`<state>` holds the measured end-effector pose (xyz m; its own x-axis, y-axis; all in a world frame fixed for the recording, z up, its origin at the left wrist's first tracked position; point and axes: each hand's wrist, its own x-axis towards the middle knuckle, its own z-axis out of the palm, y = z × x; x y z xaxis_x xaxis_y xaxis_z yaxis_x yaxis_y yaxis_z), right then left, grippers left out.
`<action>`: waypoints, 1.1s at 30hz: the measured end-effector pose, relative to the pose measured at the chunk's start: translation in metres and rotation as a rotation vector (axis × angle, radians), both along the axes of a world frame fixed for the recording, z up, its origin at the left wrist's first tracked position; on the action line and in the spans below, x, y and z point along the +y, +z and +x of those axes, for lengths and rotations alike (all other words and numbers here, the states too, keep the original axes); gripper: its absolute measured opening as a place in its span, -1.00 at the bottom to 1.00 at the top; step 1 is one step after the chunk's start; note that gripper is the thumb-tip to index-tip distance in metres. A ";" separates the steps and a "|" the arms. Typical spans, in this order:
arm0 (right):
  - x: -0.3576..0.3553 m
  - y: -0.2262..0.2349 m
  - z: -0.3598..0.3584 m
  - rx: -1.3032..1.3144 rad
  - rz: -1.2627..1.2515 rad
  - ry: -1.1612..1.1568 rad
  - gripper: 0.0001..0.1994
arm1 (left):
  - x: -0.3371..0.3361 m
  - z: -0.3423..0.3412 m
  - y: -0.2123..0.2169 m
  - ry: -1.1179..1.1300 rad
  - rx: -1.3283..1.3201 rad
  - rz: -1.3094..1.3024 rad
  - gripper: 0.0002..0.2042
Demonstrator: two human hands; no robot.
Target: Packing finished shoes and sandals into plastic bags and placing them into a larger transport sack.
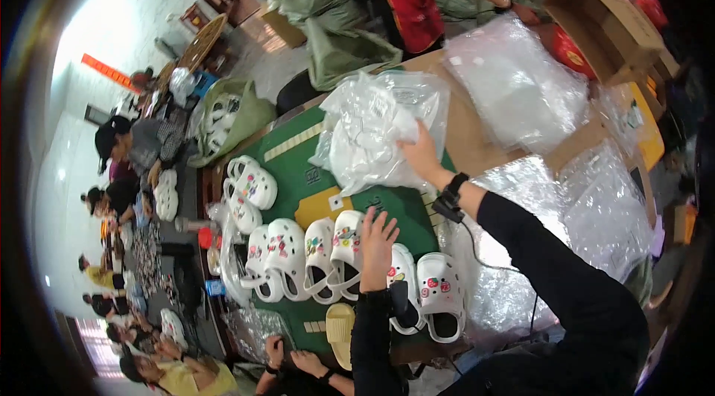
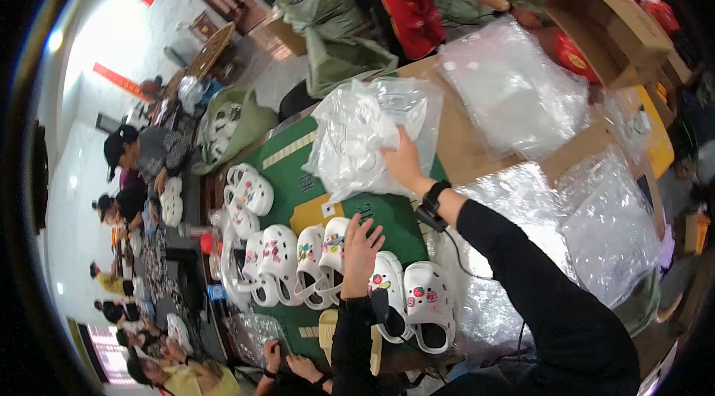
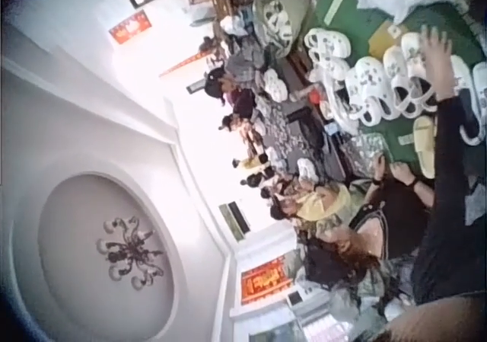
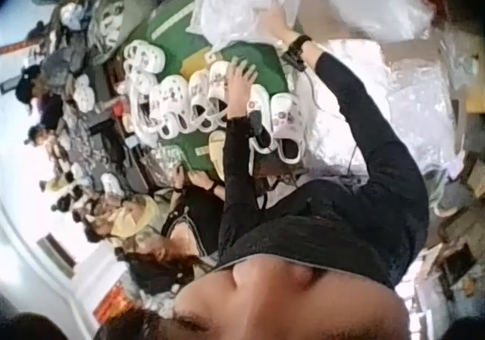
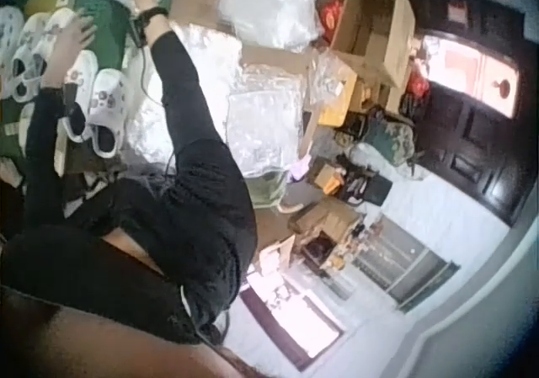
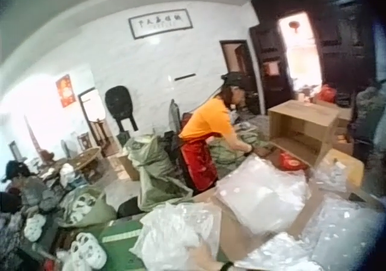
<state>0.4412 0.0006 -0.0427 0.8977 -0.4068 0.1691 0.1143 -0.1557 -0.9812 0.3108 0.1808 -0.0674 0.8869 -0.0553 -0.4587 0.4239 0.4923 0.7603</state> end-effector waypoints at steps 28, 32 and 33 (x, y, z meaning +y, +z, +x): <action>0.007 -0.073 0.019 0.653 -0.084 -0.308 -0.37 | 0.040 -0.204 0.026 0.018 -0.032 0.230 -0.78; 0.020 0.022 -0.034 0.434 -0.540 -0.318 -0.40 | 0.050 -0.185 0.050 0.144 -0.202 0.383 -0.80; 0.012 0.005 -0.031 0.114 -0.669 -0.208 -0.38 | 0.050 -0.175 0.064 0.163 -0.270 0.467 -0.80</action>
<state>0.4107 0.0126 -0.0380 0.8397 -0.4133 0.3521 -0.0807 -0.7363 -0.6718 0.1354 0.2309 -0.0038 0.9561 0.2472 -0.1573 0.1308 0.1203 0.9841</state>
